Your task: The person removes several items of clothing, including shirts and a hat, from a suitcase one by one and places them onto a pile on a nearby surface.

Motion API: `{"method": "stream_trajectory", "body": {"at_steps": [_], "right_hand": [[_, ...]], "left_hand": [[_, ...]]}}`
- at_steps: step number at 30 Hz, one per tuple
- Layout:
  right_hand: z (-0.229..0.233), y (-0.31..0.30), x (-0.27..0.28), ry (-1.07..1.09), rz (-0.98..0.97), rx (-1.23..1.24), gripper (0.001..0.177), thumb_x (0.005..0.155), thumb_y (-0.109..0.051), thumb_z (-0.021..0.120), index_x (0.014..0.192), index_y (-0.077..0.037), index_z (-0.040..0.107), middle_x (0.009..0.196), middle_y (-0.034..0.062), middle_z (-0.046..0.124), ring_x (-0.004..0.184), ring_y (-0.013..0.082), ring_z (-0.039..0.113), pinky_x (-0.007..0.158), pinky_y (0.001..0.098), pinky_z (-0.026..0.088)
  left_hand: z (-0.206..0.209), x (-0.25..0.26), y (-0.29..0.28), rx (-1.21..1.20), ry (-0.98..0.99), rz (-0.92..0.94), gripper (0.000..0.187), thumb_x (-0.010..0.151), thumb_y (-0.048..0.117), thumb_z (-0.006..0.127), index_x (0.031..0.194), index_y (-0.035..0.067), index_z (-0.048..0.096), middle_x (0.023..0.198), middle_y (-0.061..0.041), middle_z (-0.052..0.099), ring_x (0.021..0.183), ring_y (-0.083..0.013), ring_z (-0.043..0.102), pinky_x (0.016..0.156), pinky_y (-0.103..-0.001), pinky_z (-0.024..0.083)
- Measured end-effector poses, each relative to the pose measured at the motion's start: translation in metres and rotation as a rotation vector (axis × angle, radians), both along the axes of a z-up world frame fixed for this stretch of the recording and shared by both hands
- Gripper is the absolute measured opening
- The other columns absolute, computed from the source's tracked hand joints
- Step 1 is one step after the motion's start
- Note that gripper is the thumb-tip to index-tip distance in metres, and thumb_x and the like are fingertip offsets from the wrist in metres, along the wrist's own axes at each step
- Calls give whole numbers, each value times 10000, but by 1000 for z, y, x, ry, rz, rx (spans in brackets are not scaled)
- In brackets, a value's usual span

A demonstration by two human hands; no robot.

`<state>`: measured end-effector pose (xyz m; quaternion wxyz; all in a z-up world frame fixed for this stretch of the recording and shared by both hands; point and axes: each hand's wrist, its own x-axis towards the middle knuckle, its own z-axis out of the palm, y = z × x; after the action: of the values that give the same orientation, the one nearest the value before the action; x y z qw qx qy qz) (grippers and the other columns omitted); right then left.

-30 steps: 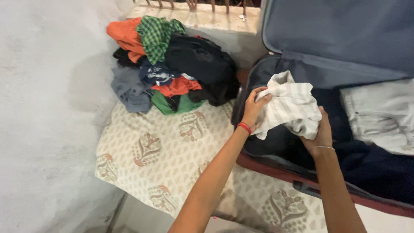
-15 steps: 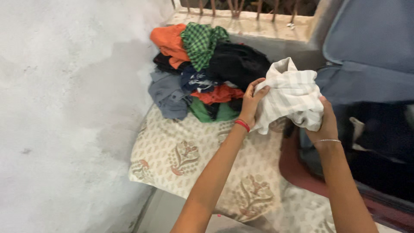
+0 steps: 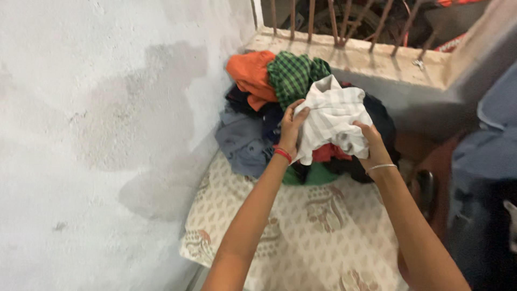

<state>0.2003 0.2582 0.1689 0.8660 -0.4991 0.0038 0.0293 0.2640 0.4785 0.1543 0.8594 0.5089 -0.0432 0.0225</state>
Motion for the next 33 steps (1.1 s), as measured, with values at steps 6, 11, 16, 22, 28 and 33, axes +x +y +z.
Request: {"method": "stream_trajectory", "body": {"at_steps": [6, 11, 16, 22, 28, 33], "right_hand": [[53, 63, 128, -77, -8, -124, 590, 943, -220, 637, 1500, -105, 479, 1288, 45, 629, 1083, 159, 648, 870, 342, 532], [65, 112, 250, -273, -39, -272, 741, 962, -205, 683, 1614, -143, 334, 1545, 114, 483, 1368, 245, 519, 1084, 360, 465], [-2, 164, 369, -697, -204, -853, 840, 1001, -207, 722, 1652, -152, 193, 1686, 192, 175, 1541, 404, 221, 1190, 508, 288], [-108, 207, 422, -497, 102, -1180, 551, 979, -237, 571, 1516, -181, 463, 1456, 215, 471, 1260, 439, 507, 1034, 505, 446], [-122, 244, 450, -854, -72, -1558, 415, 952, -232, 577, 1347, -128, 648, 1154, 173, 653, 1033, 407, 560, 956, 504, 486], [-124, 276, 475, -794, -86, -1624, 310, 922, -289, 592, 1179, -145, 687, 1162, 171, 666, 1109, 417, 571, 953, 499, 490]], "left_hand": [[27, 128, 63, 80, -159, 117, 425, 930, 224, 733, 1312, 66, 636, 1284, -48, 642, 1157, -156, 593, 1004, -298, 476], [54, 242, 119, 290, -255, 291, 513, 947, 245, 717, 1400, 68, 555, 1374, -135, 570, 1209, -213, 568, 1038, -335, 476], [41, 297, 162, 1034, -310, 616, 591, 1021, 359, 638, 1545, 169, 443, 1577, -151, 445, 1456, -329, 423, 1211, -497, 379], [-83, 315, 170, 1564, -256, 422, 664, 944, 184, 527, 1579, 228, 339, 1632, -98, 342, 1509, -320, 275, 1132, -721, 160], [-156, 341, 185, 1563, -128, 524, 561, 923, 84, 509, 1478, 38, 444, 1535, -145, 475, 1438, -323, 414, 1155, -637, 269], [-159, 360, 203, 1548, -22, 477, 504, 845, 63, 581, 1346, 8, 562, 1360, -171, 614, 1307, -354, 541, 1118, -533, 381]]}}
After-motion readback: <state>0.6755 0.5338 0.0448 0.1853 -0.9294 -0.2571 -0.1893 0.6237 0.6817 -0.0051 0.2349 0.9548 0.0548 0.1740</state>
